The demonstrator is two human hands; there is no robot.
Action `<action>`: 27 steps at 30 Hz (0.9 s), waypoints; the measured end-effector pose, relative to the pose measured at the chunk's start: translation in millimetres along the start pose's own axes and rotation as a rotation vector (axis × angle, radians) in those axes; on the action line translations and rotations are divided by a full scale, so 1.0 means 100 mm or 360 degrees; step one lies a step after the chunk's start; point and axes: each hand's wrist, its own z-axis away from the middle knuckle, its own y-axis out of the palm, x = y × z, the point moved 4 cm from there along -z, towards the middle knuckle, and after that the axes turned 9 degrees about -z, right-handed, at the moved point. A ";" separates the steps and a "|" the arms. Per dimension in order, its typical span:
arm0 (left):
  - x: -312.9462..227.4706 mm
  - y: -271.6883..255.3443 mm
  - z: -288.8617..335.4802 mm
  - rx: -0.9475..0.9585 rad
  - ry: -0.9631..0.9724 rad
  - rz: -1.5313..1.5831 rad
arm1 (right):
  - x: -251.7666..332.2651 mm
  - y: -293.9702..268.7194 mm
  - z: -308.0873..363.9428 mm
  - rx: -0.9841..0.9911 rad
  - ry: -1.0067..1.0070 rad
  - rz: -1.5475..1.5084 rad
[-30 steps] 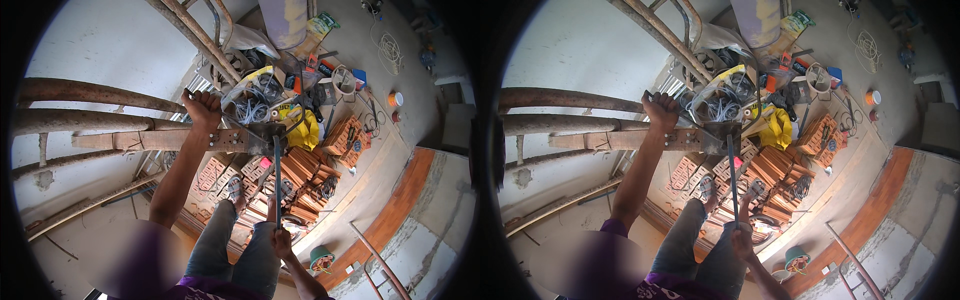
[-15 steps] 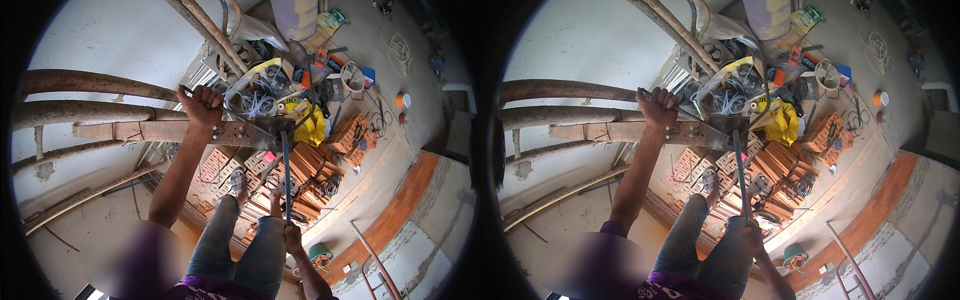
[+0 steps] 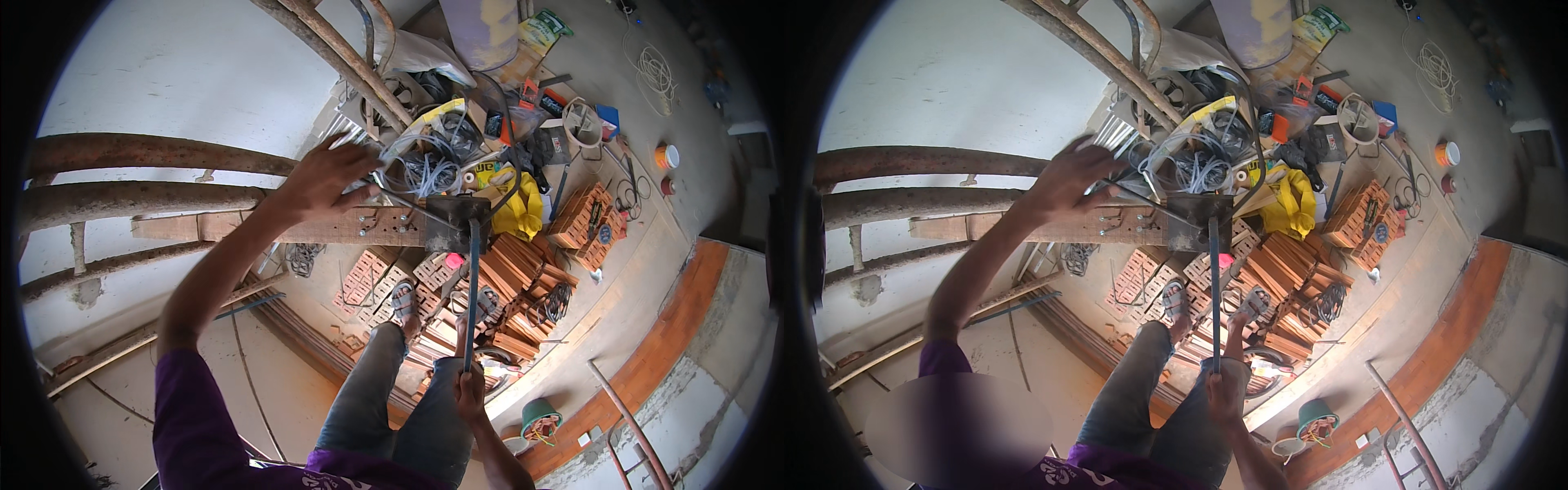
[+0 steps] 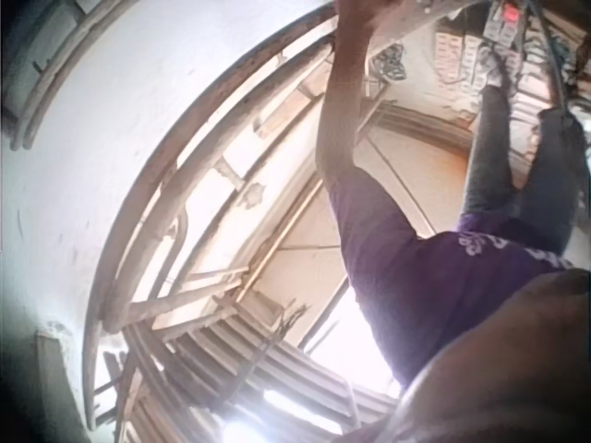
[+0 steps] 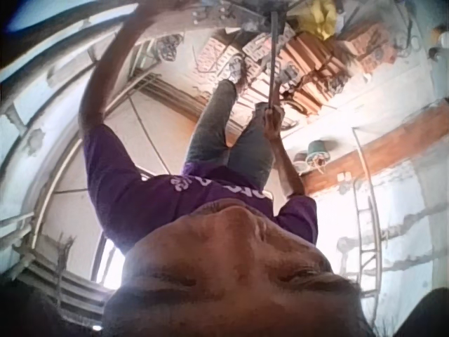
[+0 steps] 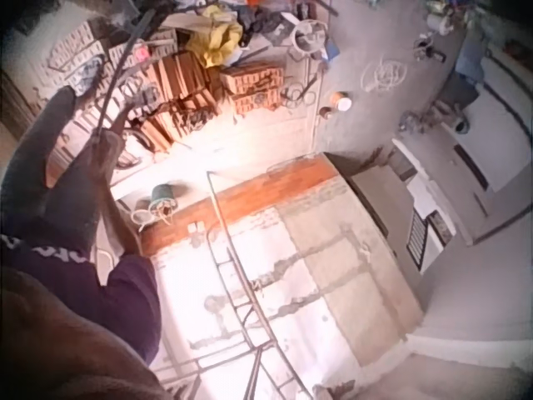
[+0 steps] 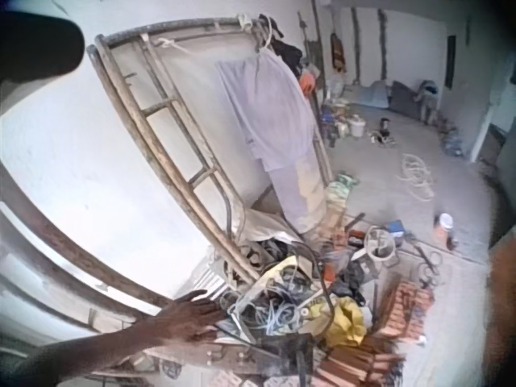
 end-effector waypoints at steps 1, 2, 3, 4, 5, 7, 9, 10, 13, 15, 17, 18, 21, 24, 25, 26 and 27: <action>0.00 0.18 -0.03 0.0626 0.0048 -0.0015 | 0.03 -0.01 0.00 0.0010 0.0028 -0.0039; 0.05 0.21 -0.03 0.0510 0.0088 0.0070 | 0.03 -0.01 -0.01 0.0053 0.0043 -0.0077; 0.13 0.29 0.02 0.0396 0.0128 0.0155 | 0.03 0.00 -0.02 0.0096 0.0058 -0.0115; 0.14 0.31 0.01 0.0285 0.0180 0.0249 | 0.00 0.01 -0.03 0.0129 0.0080 -0.0155; 0.14 0.36 0.00 0.0272 0.0168 0.0226 | -0.03 0.00 -0.01 0.0113 0.0068 -0.0151; 0.09 0.42 0.04 0.0252 0.0144 0.0175 | -0.08 0.04 0.03 0.0086 0.0046 -0.0151; 0.07 0.41 0.09 0.0193 0.0085 0.0227 | -0.12 0.17 0.08 0.0040 0.0067 -0.0180; 0.04 0.41 0.09 0.0151 0.0059 0.0245 | -0.13 0.25 0.10 0.0015 0.0079 -0.0188; -0.01 0.47 0.14 0.0021 0.0045 0.0345 | -0.31 0.88 0.24 -0.0003 0.0073 -0.0715; 0.07 0.49 0.17 -0.0046 0.0051 0.0318 | -0.30 0.85 0.12 -0.0010 0.0033 -0.0638; 0.06 0.41 0.11 -0.0096 0.0061 0.0234 | -0.28 0.74 0.08 -0.0028 0.0032 -0.0548; 0.03 0.37 0.13 -0.0057 0.0029 0.0229 | -0.32 0.69 0.05 -0.0026 0.0042 -0.0513; 0.01 0.34 0.15 -0.0056 0.0036 0.0330 | -0.43 0.40 0.00 -0.0031 -0.0006 -0.0272; -0.07 0.30 0.11 -0.0056 0.0050 0.0354 | -0.48 -0.17 0.00 0.0037 -0.0313 0.0305; -0.10 0.32 0.16 -0.0020 0.0022 0.0346 | -0.25 -0.21 -0.05 0.0096 -0.0193 0.0162; -0.10 0.32 0.17 0.0060 -0.0034 0.0414 | 0.00 -0.27 -0.07 0.0131 -0.0066 0.0027; -0.13 0.28 0.16 0.0022 -0.0031 0.0429 | -0.01 -0.39 -0.05 0.0149 -0.0115 0.0042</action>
